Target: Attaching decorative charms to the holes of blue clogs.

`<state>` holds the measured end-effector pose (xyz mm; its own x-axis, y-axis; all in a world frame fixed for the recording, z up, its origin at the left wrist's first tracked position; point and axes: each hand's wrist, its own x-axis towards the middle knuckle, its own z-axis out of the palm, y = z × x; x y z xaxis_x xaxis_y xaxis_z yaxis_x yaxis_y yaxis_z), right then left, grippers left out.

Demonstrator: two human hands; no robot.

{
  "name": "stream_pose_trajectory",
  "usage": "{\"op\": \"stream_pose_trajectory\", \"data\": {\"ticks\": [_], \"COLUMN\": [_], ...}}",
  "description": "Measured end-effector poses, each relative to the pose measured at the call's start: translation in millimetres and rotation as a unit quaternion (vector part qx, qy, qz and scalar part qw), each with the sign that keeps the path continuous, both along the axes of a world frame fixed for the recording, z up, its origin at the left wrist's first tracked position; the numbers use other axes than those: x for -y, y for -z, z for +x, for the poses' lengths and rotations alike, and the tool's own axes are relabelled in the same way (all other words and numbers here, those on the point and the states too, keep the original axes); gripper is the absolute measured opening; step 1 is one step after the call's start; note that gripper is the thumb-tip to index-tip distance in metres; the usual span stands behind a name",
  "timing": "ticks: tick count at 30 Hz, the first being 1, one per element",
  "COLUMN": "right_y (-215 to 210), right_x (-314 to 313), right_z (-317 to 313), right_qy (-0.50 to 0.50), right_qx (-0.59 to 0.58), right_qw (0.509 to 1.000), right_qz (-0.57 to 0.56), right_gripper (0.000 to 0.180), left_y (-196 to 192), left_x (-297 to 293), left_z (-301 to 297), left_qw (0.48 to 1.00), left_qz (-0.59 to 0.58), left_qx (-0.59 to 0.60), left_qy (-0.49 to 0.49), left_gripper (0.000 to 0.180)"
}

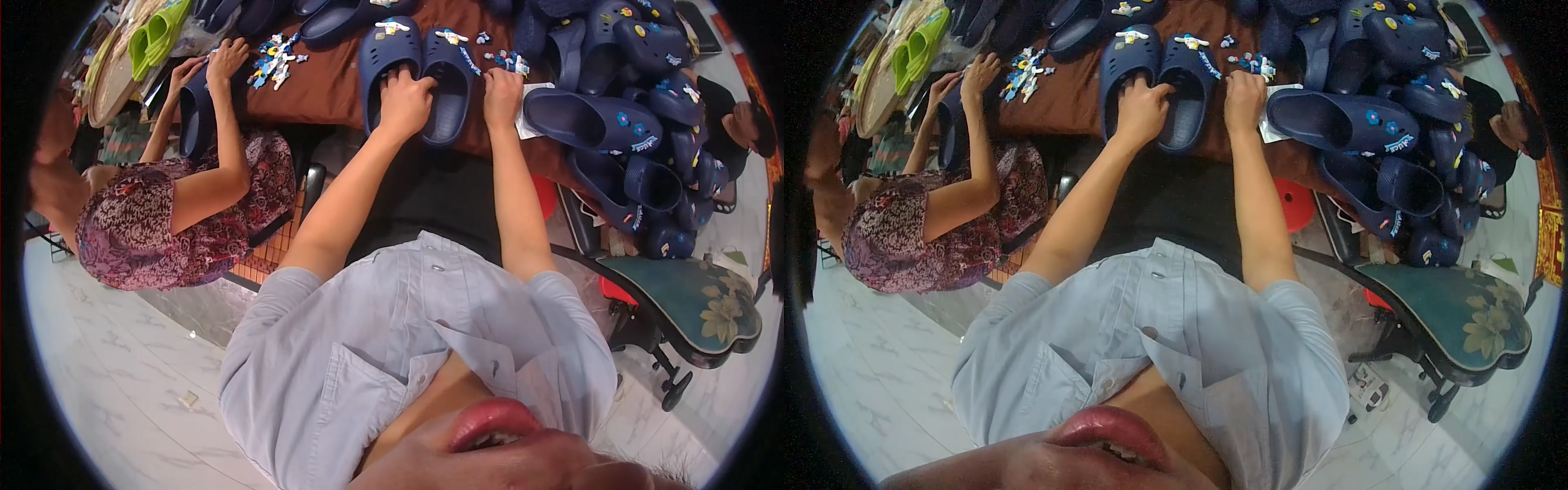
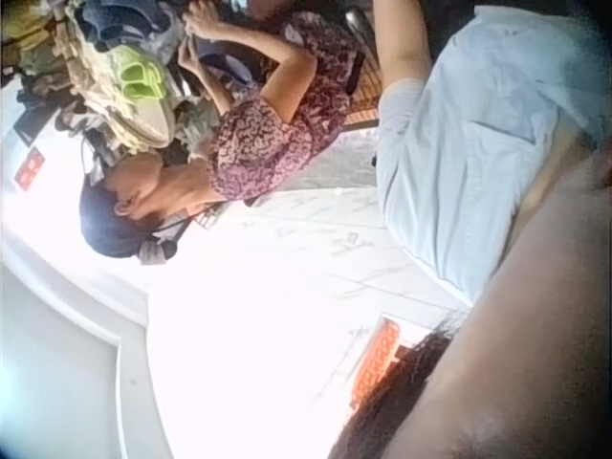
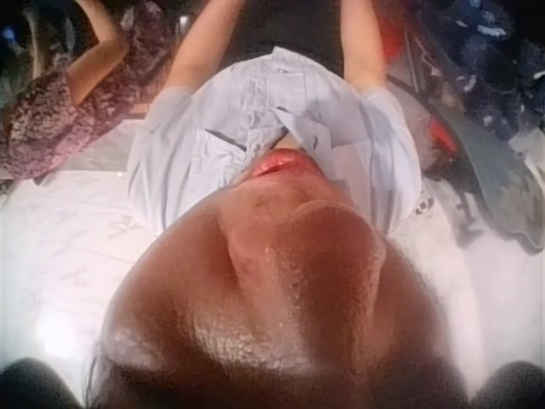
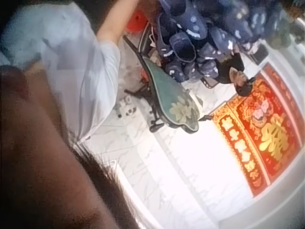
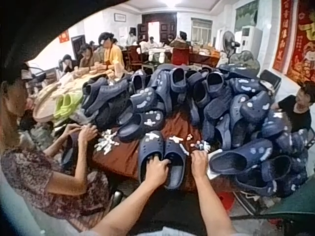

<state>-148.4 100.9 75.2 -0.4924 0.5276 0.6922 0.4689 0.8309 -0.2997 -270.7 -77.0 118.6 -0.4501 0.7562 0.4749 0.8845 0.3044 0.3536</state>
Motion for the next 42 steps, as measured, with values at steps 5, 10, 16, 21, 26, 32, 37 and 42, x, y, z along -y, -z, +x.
{"op": "stream_pose_trajectory", "data": {"ticks": [5, 10, 16, 21, 26, 32, 37, 42], "right_y": [-10, -25, -53, -66, -68, -67, -64, -63], "right_x": [2, 4, -6, -15, -21, -28, -30, -25], "right_z": [-1, -4, -32, -66, -86, -84, -80, -78], "right_qy": [-0.023, -0.033, -0.106, -0.214, -0.263, -0.301, -0.304, -0.307], "right_qx": [-0.104, -0.149, -0.135, -0.045, 0.024, 0.057, 0.067, 0.062], "right_qw": [0.994, 0.985, 0.979, 0.97, 0.964, 0.952, 0.95, 0.949], "right_qz": [0.001, -0.074, -0.112, -0.109, -0.016, 0.008, -0.023, -0.024], "right_gripper": [0.007, 0.01, 0.012, 0.013, 0.012, 0.01, 0.017, 0.022], "left_y": [1, 1, 2, 3, 1, 3, 3, 0], "left_x": [-2, -2, -1, -1, -1, 1, 0, 0], "left_z": [0, -1, -1, -1, -1, -1, -1, -1], "left_qw": [1.0, 1.0, 1.0, 1.0, 0.999, 0.999, 1.0, 0.999], "left_qz": [-0.02, 0.0, -0.015, 0.016, -0.024, -0.011, 0.007, -0.021], "left_qx": [0.018, 0.009, 0.016, -0.007, 0.034, 0.043, 0.027, 0.044], "left_qy": [-0.007, -0.004, -0.002, -0.009, -0.007, -0.002, -0.01, -0.013], "left_gripper": [0.025, 0.025, 0.025, 0.025, 0.026, 0.025, 0.025, 0.025]}}
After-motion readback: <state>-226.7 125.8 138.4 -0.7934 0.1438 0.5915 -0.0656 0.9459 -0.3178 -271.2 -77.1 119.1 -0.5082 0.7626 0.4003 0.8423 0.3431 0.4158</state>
